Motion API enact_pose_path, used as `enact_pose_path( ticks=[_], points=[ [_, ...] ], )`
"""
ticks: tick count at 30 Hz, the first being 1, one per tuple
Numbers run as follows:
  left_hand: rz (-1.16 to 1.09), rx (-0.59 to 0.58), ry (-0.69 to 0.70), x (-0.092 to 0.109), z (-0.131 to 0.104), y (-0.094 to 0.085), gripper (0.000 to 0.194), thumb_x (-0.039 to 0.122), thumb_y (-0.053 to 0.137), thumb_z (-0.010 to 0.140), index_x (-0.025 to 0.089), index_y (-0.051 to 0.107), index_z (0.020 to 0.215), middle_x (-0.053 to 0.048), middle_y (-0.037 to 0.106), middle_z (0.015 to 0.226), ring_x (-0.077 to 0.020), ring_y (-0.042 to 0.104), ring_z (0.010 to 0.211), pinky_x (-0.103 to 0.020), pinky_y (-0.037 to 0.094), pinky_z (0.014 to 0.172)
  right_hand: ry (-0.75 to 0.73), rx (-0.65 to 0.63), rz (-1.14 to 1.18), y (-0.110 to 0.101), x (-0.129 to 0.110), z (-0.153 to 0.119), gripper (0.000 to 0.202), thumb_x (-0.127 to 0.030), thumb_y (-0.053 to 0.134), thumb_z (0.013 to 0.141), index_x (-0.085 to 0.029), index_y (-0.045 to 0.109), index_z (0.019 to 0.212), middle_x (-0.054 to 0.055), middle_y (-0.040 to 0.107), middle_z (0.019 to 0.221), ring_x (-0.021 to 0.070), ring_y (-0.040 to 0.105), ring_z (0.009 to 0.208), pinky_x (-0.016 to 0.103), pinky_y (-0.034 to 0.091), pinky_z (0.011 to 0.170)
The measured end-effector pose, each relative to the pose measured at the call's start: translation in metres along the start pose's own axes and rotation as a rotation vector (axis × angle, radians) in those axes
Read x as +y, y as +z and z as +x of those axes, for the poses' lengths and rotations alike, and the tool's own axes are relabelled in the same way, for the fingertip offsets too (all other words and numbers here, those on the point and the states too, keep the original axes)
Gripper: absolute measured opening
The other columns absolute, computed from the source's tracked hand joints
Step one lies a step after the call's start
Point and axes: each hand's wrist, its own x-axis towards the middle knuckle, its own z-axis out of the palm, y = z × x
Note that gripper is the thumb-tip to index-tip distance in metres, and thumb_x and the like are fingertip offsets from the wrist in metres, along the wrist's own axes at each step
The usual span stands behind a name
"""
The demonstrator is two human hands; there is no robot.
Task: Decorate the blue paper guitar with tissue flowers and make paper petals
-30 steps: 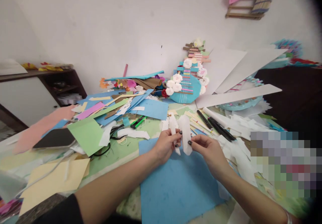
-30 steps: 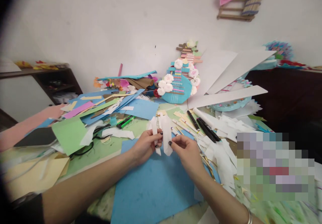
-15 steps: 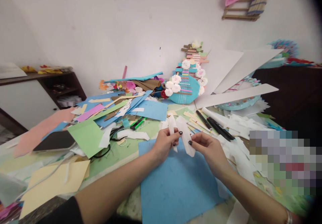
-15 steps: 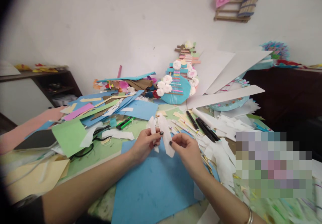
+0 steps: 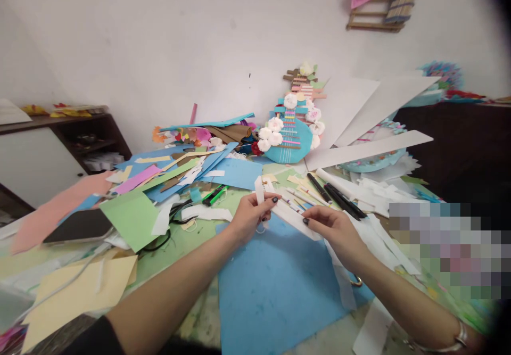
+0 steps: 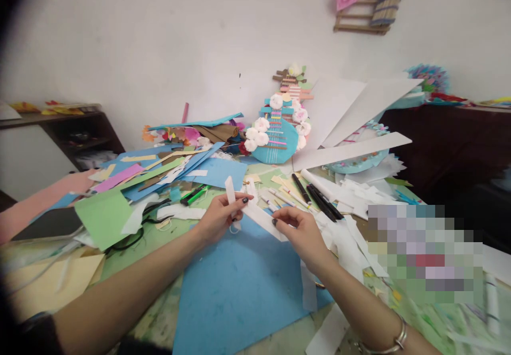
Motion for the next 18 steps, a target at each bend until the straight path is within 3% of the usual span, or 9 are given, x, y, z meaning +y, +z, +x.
enact_pose_path(
  ticks=[6, 10, 18],
  points=[
    [0.024, -0.039, 0.018, -0.004, 0.0041, -0.0053, 0.034, 0.033, 0.076, 0.063, 0.011, 0.073, 0.088, 0.004, 0.043, 0.054, -0.0039, 0.034, 0.048, -0.021, 0.021, 0.047, 0.14, -0.013, 0.232, -0.002, -0.0031, -0.0023, 0.035, -0.043, 0.074, 0.062, -0.018, 0.064, 0.084, 0.004, 0.062, 0.085, 0.0206, 0.068, 0.067, 0.035, 0.058, 0.06],
    [0.084, -0.043, 0.006, -0.0045, 0.0049, -0.0072, 0.033, 0.033, 0.077, 0.063, 0.01, 0.072, 0.086, 0.005, 0.042, 0.049, -0.0039, 0.034, 0.045, -0.021, 0.019, 0.045, 0.129, -0.001, 0.244, -0.0022, -0.0019, -0.0025, 0.038, -0.044, 0.075, 0.062, -0.016, 0.063, 0.085, 0.004, 0.063, 0.085, 0.0203, 0.069, 0.063, 0.034, 0.06, 0.059],
    [0.121, 0.042, -0.019, 0.0021, 0.0036, -0.0048, 0.027, 0.027, 0.081, 0.056, 0.009, 0.069, 0.072, 0.005, 0.044, 0.044, -0.003, 0.033, 0.041, -0.019, 0.019, 0.041, 0.086, 0.01, 0.277, -0.0051, -0.0032, -0.0022, 0.038, -0.03, 0.079, 0.058, -0.016, 0.063, 0.089, 0.003, 0.065, 0.083, 0.0174, 0.067, 0.066, 0.033, 0.06, 0.064]
  ],
)
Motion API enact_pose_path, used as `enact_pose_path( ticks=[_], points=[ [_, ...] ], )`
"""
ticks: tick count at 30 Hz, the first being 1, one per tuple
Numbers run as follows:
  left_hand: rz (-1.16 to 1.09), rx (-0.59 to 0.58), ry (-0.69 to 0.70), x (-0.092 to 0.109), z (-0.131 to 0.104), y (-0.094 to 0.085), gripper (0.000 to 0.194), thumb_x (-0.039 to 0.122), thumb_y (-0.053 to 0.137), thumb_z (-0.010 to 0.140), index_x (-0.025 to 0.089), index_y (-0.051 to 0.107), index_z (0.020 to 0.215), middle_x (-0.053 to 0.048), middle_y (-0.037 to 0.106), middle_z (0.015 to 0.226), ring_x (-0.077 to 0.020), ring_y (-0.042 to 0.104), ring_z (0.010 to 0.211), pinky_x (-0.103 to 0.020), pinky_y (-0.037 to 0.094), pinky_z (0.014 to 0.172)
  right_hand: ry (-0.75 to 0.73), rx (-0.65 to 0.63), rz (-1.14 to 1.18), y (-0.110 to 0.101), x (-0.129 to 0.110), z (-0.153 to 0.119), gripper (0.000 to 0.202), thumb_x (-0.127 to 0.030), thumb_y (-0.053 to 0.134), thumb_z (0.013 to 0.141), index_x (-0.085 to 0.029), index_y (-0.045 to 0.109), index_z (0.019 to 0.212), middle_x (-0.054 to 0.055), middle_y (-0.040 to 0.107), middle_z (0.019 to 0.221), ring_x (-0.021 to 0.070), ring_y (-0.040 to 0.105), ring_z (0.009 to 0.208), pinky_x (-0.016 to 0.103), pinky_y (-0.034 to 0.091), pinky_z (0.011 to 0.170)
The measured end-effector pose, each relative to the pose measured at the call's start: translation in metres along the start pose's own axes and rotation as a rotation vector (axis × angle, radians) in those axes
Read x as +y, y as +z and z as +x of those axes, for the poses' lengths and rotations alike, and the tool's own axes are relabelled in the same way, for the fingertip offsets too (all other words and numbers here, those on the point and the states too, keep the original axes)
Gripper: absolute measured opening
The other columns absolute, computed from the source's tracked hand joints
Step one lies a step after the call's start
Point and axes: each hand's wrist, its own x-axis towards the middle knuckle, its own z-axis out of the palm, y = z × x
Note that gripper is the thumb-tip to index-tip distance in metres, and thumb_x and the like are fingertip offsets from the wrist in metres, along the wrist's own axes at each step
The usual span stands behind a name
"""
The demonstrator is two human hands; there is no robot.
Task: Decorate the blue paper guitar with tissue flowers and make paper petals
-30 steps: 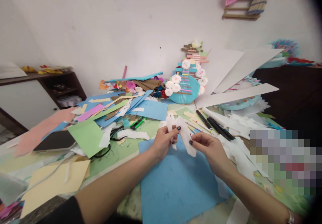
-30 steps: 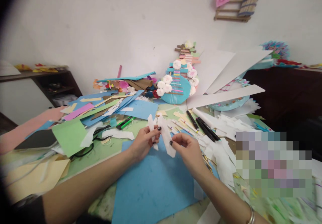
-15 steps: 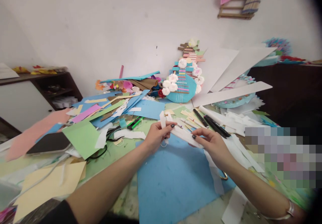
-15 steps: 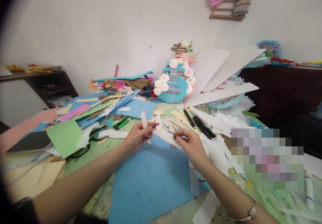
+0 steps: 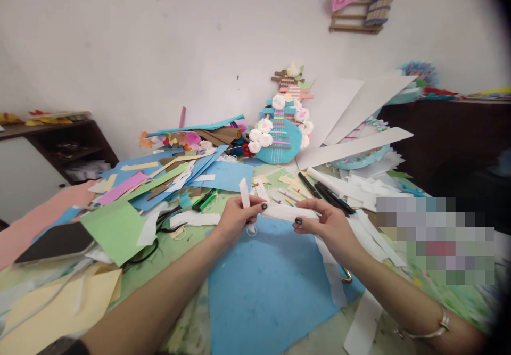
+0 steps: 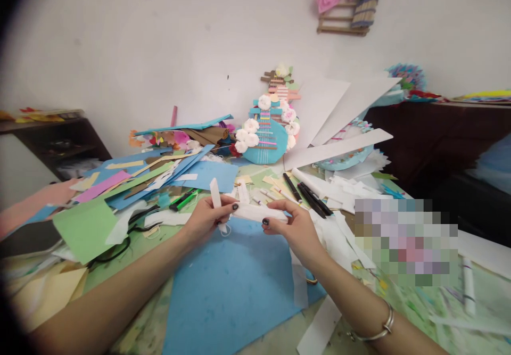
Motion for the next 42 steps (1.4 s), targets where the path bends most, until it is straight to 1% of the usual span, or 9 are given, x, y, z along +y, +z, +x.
enact_pose_path(
  ticks=[6, 12, 16, 18, 22, 26, 30, 35, 42],
  points=[
    [0.072, -0.001, 0.002, 0.0, 0.0, -0.002, 0.024, 0.024, 0.081, 0.055, 0.01, 0.065, 0.066, 0.004, 0.049, 0.045, -0.0037, 0.037, 0.041, -0.019, 0.022, 0.04, -0.023, -0.022, 0.041, -0.005, 0.008, 0.005, 0.034, -0.028, 0.076, 0.062, -0.017, 0.062, 0.091, 0.003, 0.068, 0.088, 0.0176, 0.069, 0.066, 0.032, 0.058, 0.064],
    [0.132, 0.003, 0.009, -0.002, 0.002, -0.006, 0.024, 0.023, 0.079, 0.057, 0.01, 0.06, 0.065, 0.004, 0.051, 0.049, -0.0035, 0.038, 0.042, -0.018, 0.025, 0.041, -0.005, -0.067, 0.01, -0.011, 0.022, 0.016, 0.036, -0.03, 0.074, 0.066, -0.015, 0.061, 0.096, 0.004, 0.071, 0.074, 0.0201, 0.07, 0.07, 0.029, 0.057, 0.064],
    [0.086, -0.006, -0.011, -0.002, 0.002, -0.007, 0.037, 0.022, 0.081, 0.054, 0.012, 0.062, 0.084, 0.001, 0.059, 0.063, -0.0037, 0.042, 0.046, -0.017, 0.025, 0.041, 0.016, -0.075, 0.021, -0.013, 0.026, 0.018, 0.034, -0.03, 0.075, 0.064, -0.014, 0.063, 0.092, 0.005, 0.072, 0.074, 0.0195, 0.071, 0.068, 0.028, 0.057, 0.063],
    [0.103, -0.041, -0.041, -0.002, 0.002, -0.007, 0.044, 0.024, 0.081, 0.055, 0.011, 0.063, 0.093, 0.0, 0.059, 0.068, -0.0037, 0.042, 0.047, -0.017, 0.026, 0.042, 0.015, -0.077, 0.021, -0.012, 0.025, 0.017, 0.032, -0.03, 0.075, 0.064, -0.014, 0.064, 0.09, 0.005, 0.072, 0.074, 0.0191, 0.071, 0.067, 0.027, 0.057, 0.062],
    [0.2, -0.15, -0.126, -0.003, 0.002, -0.008, 0.043, 0.037, 0.076, 0.063, 0.007, 0.067, 0.092, 0.002, 0.05, 0.058, -0.0027, 0.037, 0.045, -0.017, 0.024, 0.042, 0.009, -0.098, 0.024, -0.012, 0.022, 0.016, 0.029, -0.028, 0.075, 0.064, -0.014, 0.065, 0.087, 0.005, 0.073, 0.075, 0.0182, 0.07, 0.066, 0.026, 0.057, 0.061],
    [0.255, -0.177, -0.136, -0.005, 0.002, -0.007, 0.043, 0.045, 0.072, 0.065, 0.007, 0.068, 0.087, 0.003, 0.046, 0.055, -0.0032, 0.036, 0.042, -0.018, 0.024, 0.041, 0.012, -0.114, 0.037, -0.012, 0.019, 0.017, 0.03, -0.027, 0.077, 0.061, -0.015, 0.066, 0.086, 0.005, 0.073, 0.079, 0.018, 0.07, 0.064, 0.026, 0.057, 0.06],
    [0.346, -0.183, -0.133, -0.003, 0.001, -0.004, 0.04, 0.044, 0.073, 0.064, 0.007, 0.068, 0.08, 0.004, 0.045, 0.051, -0.0037, 0.036, 0.04, -0.018, 0.023, 0.039, -0.004, -0.116, 0.052, -0.014, 0.02, 0.018, 0.031, -0.025, 0.077, 0.06, -0.015, 0.066, 0.088, 0.005, 0.073, 0.081, 0.017, 0.07, 0.063, 0.026, 0.057, 0.06],
    [0.409, -0.145, -0.083, -0.002, 0.001, -0.003, 0.036, 0.042, 0.071, 0.066, 0.008, 0.068, 0.08, 0.003, 0.048, 0.052, -0.0045, 0.04, 0.04, -0.017, 0.026, 0.038, -0.052, -0.124, 0.059, -0.018, 0.022, 0.019, 0.033, -0.023, 0.076, 0.062, -0.016, 0.065, 0.092, 0.004, 0.072, 0.08, 0.0163, 0.069, 0.064, 0.026, 0.055, 0.059],
    [0.43, -0.194, -0.056, -0.002, 0.0, -0.005, 0.032, 0.036, 0.071, 0.067, 0.009, 0.069, 0.084, 0.002, 0.053, 0.055, -0.0046, 0.042, 0.043, -0.017, 0.03, 0.04, -0.074, -0.134, 0.025, -0.02, 0.019, 0.019, 0.025, -0.028, 0.072, 0.069, -0.013, 0.066, 0.088, 0.004, 0.069, 0.061, 0.0149, 0.066, 0.057, 0.024, 0.052, 0.054]
  ],
)
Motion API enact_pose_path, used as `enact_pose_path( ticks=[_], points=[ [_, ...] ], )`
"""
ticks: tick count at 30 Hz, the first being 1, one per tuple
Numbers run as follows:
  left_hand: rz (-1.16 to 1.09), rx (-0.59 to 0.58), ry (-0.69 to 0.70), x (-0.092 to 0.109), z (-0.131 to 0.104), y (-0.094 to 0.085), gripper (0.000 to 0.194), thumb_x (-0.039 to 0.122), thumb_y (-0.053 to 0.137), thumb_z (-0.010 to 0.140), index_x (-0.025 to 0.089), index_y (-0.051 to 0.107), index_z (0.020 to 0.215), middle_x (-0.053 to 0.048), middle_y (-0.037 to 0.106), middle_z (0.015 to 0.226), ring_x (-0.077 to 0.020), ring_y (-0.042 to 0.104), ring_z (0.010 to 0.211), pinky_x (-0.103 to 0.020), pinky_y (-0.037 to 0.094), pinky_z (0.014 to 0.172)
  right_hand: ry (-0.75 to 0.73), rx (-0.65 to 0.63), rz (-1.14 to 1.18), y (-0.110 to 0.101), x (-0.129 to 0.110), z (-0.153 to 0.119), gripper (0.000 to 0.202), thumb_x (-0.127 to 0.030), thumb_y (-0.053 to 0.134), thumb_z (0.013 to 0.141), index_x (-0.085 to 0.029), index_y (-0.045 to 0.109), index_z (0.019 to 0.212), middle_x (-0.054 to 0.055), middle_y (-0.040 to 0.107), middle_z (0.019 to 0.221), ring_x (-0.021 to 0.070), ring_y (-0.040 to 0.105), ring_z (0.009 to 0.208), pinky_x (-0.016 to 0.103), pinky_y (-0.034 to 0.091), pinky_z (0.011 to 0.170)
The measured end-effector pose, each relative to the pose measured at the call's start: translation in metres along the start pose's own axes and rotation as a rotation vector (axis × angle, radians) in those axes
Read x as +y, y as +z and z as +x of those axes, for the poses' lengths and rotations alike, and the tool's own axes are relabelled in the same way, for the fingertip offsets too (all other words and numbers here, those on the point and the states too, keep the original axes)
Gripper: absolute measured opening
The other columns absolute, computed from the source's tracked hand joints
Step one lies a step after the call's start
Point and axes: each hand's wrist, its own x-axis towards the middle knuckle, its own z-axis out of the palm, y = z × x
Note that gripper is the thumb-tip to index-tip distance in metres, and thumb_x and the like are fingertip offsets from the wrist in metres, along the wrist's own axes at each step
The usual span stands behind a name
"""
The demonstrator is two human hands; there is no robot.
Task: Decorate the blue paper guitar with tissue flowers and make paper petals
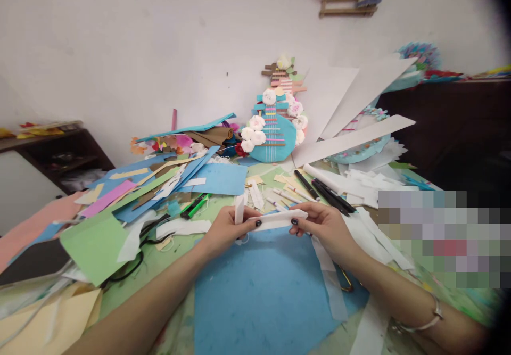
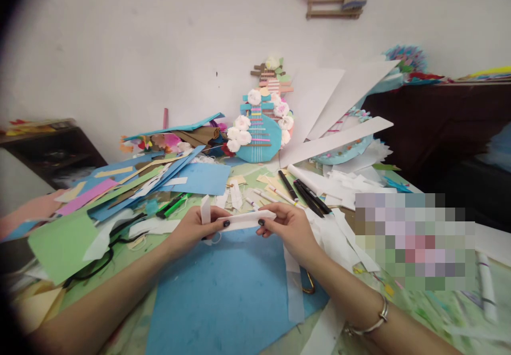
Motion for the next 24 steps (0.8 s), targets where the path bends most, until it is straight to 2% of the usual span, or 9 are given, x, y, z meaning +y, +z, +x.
enact_pose_path(
  ticks=[3, 9, 16, 21, 24],
  points=[
    [0.029, -0.008, 0.004, 0.0016, -0.001, -0.0003, 0.028, 0.036, 0.07, 0.069, 0.01, 0.064, 0.079, 0.003, 0.053, 0.054, -0.0049, 0.042, 0.043, -0.017, 0.03, 0.04, 0.013, -0.018, 0.009, 0.0004, 0.0004, -0.0016, 0.022, -0.03, 0.071, 0.071, -0.013, 0.064, 0.084, 0.005, 0.069, 0.06, 0.0147, 0.066, 0.057, 0.023, 0.052, 0.054],
    [-0.037, -0.098, 0.014, 0.0058, -0.0019, 0.0006, 0.027, 0.036, 0.066, 0.075, 0.014, 0.053, 0.082, -0.005, 0.069, 0.066, -0.0027, 0.034, 0.038, -0.016, 0.024, 0.037, 0.069, -0.047, 0.032, 0.0001, -0.0001, -0.004, 0.024, -0.032, 0.067, 0.074, -0.014, 0.059, 0.088, 0.006, 0.071, 0.066, 0.0151, 0.064, 0.048, 0.024, 0.049, 0.046],
    [-0.379, -0.12, -0.014, 0.0045, -0.0036, -0.0027, 0.027, 0.031, 0.069, 0.073, 0.012, 0.063, 0.092, -0.004, 0.065, 0.066, -0.0015, 0.03, 0.042, -0.017, 0.019, 0.04, 0.114, -0.078, 0.265, -0.001, -0.0011, -0.0043, 0.023, -0.024, 0.066, 0.074, -0.015, 0.066, 0.095, 0.007, 0.072, 0.071, 0.0114, 0.062, 0.051, 0.021, 0.045, 0.049],
    [-0.553, -0.099, -0.054, 0.0078, -0.0059, -0.002, 0.02, 0.021, 0.071, 0.065, 0.012, 0.07, 0.083, -0.007, 0.065, 0.064, -0.003, 0.032, 0.044, -0.02, 0.017, 0.043, 0.138, -0.104, 0.355, -0.0007, -0.0027, -0.0059, 0.017, -0.018, 0.061, 0.069, -0.017, 0.07, 0.084, 0.007, 0.071, 0.072, 0.0123, 0.062, 0.056, 0.023, 0.044, 0.053],
    [-0.595, -0.118, -0.035, 0.0096, -0.0074, -0.0008, 0.021, 0.022, 0.072, 0.06, 0.01, 0.071, 0.078, -0.008, 0.064, 0.063, -0.0041, 0.035, 0.045, -0.021, 0.017, 0.044, 0.109, -0.149, 0.363, -0.0003, -0.0025, -0.0063, 0.018, -0.02, 0.059, 0.069, -0.015, 0.07, 0.083, 0.007, 0.07, 0.073, 0.0154, 0.063, 0.061, 0.027, 0.046, 0.057]
  ],
)
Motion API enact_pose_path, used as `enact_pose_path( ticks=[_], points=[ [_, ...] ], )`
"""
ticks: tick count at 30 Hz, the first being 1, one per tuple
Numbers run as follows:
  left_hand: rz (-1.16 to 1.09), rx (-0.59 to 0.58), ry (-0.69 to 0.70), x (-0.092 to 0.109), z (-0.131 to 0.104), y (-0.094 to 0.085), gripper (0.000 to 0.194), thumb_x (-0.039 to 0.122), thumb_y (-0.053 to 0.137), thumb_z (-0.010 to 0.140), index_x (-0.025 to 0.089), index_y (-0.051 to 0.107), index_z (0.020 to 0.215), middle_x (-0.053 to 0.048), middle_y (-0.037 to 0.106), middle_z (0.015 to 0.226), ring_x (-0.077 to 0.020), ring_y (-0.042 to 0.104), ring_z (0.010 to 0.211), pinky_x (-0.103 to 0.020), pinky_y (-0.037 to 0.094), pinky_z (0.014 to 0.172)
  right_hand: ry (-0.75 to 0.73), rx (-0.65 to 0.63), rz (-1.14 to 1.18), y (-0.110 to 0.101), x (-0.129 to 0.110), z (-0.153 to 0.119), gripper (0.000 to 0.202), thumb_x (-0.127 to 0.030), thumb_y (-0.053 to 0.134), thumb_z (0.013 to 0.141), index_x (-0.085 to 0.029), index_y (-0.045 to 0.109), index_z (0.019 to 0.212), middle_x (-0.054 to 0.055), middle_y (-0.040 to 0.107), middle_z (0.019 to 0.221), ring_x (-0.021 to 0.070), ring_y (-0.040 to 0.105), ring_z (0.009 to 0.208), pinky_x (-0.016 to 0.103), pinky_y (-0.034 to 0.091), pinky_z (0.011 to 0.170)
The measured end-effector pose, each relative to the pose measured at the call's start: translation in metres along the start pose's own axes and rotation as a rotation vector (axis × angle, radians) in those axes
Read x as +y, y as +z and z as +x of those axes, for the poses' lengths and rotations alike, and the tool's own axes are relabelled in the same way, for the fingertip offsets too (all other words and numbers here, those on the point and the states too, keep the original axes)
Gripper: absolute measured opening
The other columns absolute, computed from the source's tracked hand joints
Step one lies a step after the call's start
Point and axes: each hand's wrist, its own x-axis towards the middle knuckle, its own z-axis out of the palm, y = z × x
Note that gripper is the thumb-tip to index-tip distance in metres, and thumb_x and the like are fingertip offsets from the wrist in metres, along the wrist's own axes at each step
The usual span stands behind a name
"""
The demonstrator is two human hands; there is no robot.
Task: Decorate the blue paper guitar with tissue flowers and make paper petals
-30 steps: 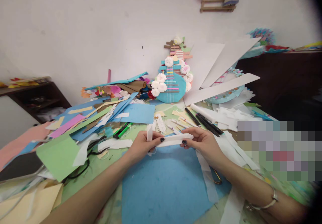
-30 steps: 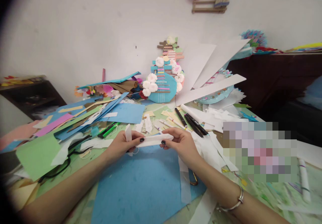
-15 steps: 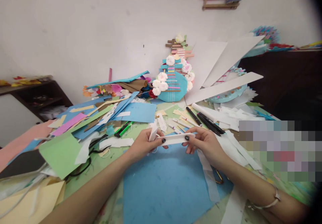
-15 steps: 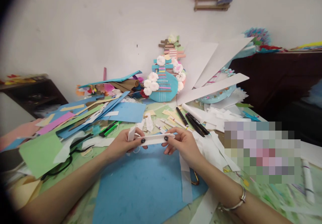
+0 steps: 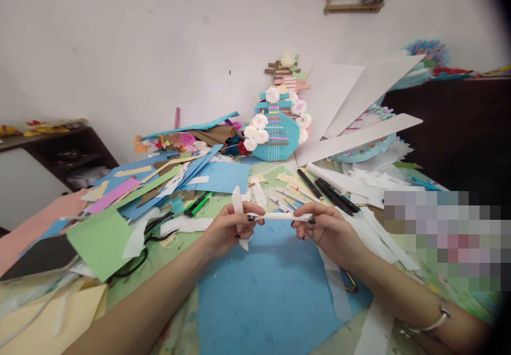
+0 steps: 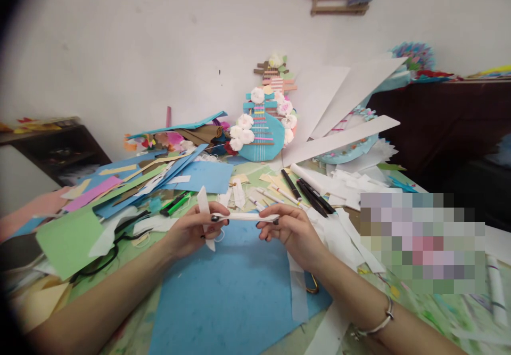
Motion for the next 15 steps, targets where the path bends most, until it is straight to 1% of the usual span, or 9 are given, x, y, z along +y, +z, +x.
enact_pose_path(
  ticks=[2, 5, 7, 9, 10, 11, 13, 15],
  points=[
    [0.012, -0.001, 0.022, -0.0007, -0.0005, 0.0012, 0.022, 0.025, 0.072, 0.062, 0.009, 0.07, 0.077, -0.007, 0.062, 0.062, -0.0041, 0.035, 0.046, -0.021, 0.017, 0.044, -0.016, 0.009, -0.06, 0.001, 0.0013, 0.0003, 0.014, -0.024, 0.061, 0.072, -0.015, 0.069, 0.08, 0.007, 0.069, 0.071, 0.0152, 0.063, 0.058, 0.027, 0.046, 0.056],
    [0.082, 0.064, 0.064, -0.0033, 0.0002, 0.002, 0.021, 0.028, 0.073, 0.067, 0.009, 0.068, 0.075, -0.004, 0.059, 0.061, -0.0024, 0.031, 0.044, -0.02, 0.016, 0.043, -0.035, 0.072, -0.233, 0.0043, 0.0034, 0.0009, 0.017, -0.031, 0.069, 0.072, -0.014, 0.066, 0.076, 0.005, 0.068, 0.068, 0.0135, 0.063, 0.054, 0.025, 0.046, 0.052],
    [0.153, 0.109, 0.086, -0.0052, 0.0016, 0.0015, 0.023, 0.028, 0.074, 0.067, 0.01, 0.067, 0.079, -0.002, 0.059, 0.062, -0.0013, 0.03, 0.043, -0.02, 0.016, 0.043, -0.047, 0.095, -0.325, 0.0067, 0.0037, 0.0013, 0.024, -0.033, 0.071, 0.07, -0.015, 0.065, 0.083, 0.004, 0.068, 0.066, 0.0144, 0.064, 0.055, 0.025, 0.047, 0.053],
    [0.23, 0.14, 0.104, -0.0066, 0.003, 0.0004, 0.03, 0.028, 0.074, 0.067, 0.011, 0.066, 0.09, -0.001, 0.058, 0.063, -0.0016, 0.032, 0.042, -0.019, 0.017, 0.043, -0.04, 0.115, -0.381, 0.0081, 0.0033, 0.0019, 0.033, -0.033, 0.073, 0.068, -0.015, 0.064, 0.095, 0.002, 0.068, 0.063, 0.015, 0.064, 0.056, 0.025, 0.047, 0.055],
    [0.265, 0.15, 0.113, -0.007, 0.0036, 0.0, 0.033, 0.028, 0.074, 0.068, 0.011, 0.065, 0.095, 0.0, 0.057, 0.062, -0.0019, 0.033, 0.043, -0.019, 0.017, 0.043, -0.021, 0.116, -0.408, 0.0082, 0.0031, 0.0023, 0.035, -0.033, 0.073, 0.067, -0.015, 0.064, 0.096, 0.002, 0.068, 0.062, 0.0148, 0.064, 0.057, 0.025, 0.047, 0.055],
    [0.291, 0.155, 0.124, -0.0072, 0.0041, -0.0001, 0.035, 0.028, 0.074, 0.069, 0.011, 0.064, 0.098, 0.0, 0.057, 0.062, -0.0022, 0.034, 0.043, -0.019, 0.018, 0.043, 0.007, 0.107, -0.435, 0.0079, 0.0031, 0.0028, 0.034, -0.033, 0.073, 0.066, -0.015, 0.065, 0.094, 0.002, 0.068, 0.062, 0.0142, 0.064, 0.057, 0.025, 0.047, 0.055],
    [0.284, 0.154, 0.141, -0.0074, 0.0049, 0.0007, 0.034, 0.028, 0.073, 0.07, 0.01, 0.064, 0.097, 0.0, 0.057, 0.064, -0.0023, 0.034, 0.044, -0.019, 0.019, 0.043, 0.08, 0.072, -0.471, 0.0069, 0.0038, 0.0036, 0.026, -0.034, 0.073, 0.065, -0.014, 0.066, 0.08, 0.003, 0.067, 0.062, 0.0129, 0.062, 0.056, 0.024, 0.045, 0.054],
    [0.179, 0.153, 0.149, -0.0077, 0.0057, 0.003, 0.029, 0.032, 0.07, 0.073, 0.009, 0.065, 0.091, -0.003, 0.058, 0.068, -0.0032, 0.035, 0.047, -0.019, 0.021, 0.044, 0.132, 0.055, -0.442, 0.0068, 0.0053, 0.0039, 0.026, -0.036, 0.074, 0.063, -0.014, 0.064, 0.069, 0.004, 0.067, 0.062, 0.0123, 0.06, 0.054, 0.023, 0.044, 0.052]
  ],
)
